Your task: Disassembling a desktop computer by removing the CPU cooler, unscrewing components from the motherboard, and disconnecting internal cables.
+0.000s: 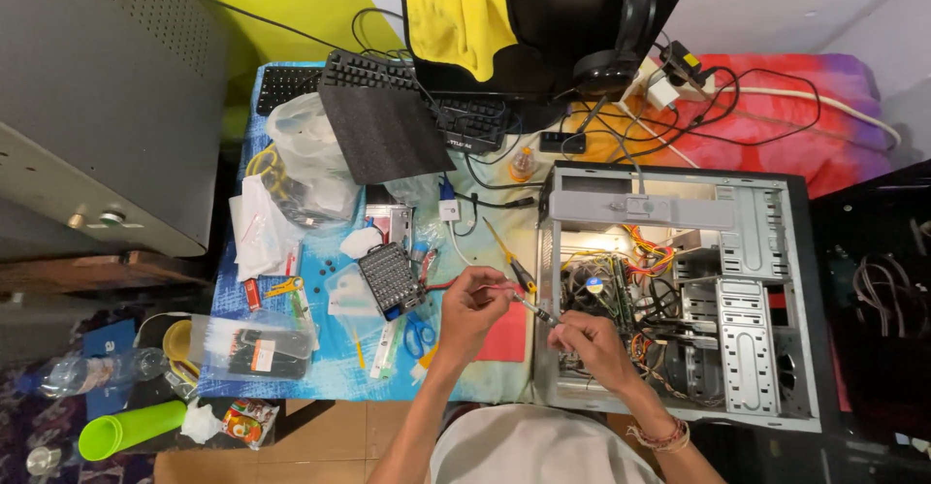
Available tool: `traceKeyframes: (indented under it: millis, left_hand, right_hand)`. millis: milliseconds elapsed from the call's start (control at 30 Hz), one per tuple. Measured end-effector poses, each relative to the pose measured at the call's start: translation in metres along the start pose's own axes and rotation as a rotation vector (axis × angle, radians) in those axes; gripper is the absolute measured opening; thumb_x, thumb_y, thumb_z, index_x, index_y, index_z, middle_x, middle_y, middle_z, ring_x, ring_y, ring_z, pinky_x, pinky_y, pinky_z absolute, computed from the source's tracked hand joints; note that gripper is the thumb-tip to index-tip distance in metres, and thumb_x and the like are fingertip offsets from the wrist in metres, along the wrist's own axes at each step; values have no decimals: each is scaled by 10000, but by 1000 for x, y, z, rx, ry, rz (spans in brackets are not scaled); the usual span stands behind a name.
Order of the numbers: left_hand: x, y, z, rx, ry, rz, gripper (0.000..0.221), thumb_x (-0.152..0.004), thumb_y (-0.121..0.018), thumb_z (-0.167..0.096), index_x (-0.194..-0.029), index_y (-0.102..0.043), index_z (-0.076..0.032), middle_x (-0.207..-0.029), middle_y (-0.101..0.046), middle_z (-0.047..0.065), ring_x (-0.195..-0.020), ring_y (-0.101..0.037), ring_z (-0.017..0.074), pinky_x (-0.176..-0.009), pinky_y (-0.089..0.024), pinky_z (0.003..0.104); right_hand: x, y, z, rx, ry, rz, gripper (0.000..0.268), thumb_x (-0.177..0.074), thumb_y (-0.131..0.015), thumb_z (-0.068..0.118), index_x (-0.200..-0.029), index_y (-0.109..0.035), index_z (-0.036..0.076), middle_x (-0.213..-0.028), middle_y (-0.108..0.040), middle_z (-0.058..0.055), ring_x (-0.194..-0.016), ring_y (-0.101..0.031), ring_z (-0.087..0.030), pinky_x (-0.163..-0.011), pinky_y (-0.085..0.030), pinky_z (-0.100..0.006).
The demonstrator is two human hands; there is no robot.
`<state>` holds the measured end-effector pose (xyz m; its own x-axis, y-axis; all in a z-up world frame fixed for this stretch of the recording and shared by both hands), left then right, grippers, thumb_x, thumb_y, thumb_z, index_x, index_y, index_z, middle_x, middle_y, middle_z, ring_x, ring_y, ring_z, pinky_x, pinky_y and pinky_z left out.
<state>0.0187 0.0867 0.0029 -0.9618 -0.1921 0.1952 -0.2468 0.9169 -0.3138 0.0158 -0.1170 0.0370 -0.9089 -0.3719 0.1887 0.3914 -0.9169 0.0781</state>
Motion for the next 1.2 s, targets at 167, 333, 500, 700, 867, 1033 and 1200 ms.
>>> traceKeyframes:
  millis: [167,333,500,700,867,1033,1200]
  left_hand:
    - [7,-42,-16,-80,-90,158,174,-905,-739,-46,-1054,-652,-55,-958,-752,128,-971,-770,228,-886,-669,345]
    - [10,-76,-2,-129,-78,136,222,-871,-789,-59,-1051,-658,-59,-931,-798,127,-938,-792,230,-837,-673,330]
    - [18,-108,21,-438,-75,161,255,-946,-672,-167,-1192,-633,-111,-1223,-751,67,-1035,-763,225,-925,-643,354]
    - [24,-127,81,-700,-312,253,165,-979,-640,-57,-1143,-632,-68,-1044,-713,82,-920,-729,226,-804,-635,331]
    - [33,-133,103,-1099,-693,226,119,-956,-675,-38,-1066,-644,-72,-799,-692,64,-695,-651,248,-628,-517,372]
    - [33,-138,105,-1224,-679,214,191,-927,-703,-53,-1092,-627,-112,-755,-698,30,-677,-659,217,-660,-513,357]
    - [32,-136,120,-1322,-698,108,172,-847,-739,-139,-986,-652,-193,-645,-659,13,-611,-699,196,-639,-522,288]
  right_hand:
    - [11,37,-28,15,-78,-57,377,-916,-569,158,-555,-495,79,-656,-633,-84,-721,-730,-225,-677,-575,-358]
    - [24,73,-35,-76,-181,-105,290,-914,-620,131,-658,-682,9,-637,-666,-97,-608,-682,-207,-619,-580,-317]
    - [33,118,-54,4,-236,-188,55,-907,-630,79,-961,-637,72,-549,-616,-84,-481,-577,-177,-522,-499,-323]
    - [34,173,-61,53,-400,-263,121,-931,-633,55,-1043,-678,60,-692,-617,-95,-607,-567,-186,-603,-517,-311]
    - [19,195,-47,296,-484,-201,228,-953,-611,174,-1165,-684,131,-763,-671,-62,-589,-586,-186,-599,-454,-315]
    - [-17,197,-49,577,-463,-81,261,-989,-575,272,-1206,-634,140,-721,-614,-59,-503,-453,-170,-535,-321,-331]
    - [-68,187,-76,871,-362,18,350,-1021,-502,243,-1231,-658,11,-1038,-742,-248,-966,-749,-400,-723,-621,-449]
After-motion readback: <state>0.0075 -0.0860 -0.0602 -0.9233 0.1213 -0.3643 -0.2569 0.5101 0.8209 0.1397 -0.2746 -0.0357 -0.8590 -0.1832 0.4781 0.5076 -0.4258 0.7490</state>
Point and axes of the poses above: each hand's wrist, its own x-axis away from the middle knuckle, its own y-axis out of the back of the hand, z = x × y, the point moved 4 cm from there along -x, towards the middle knuckle
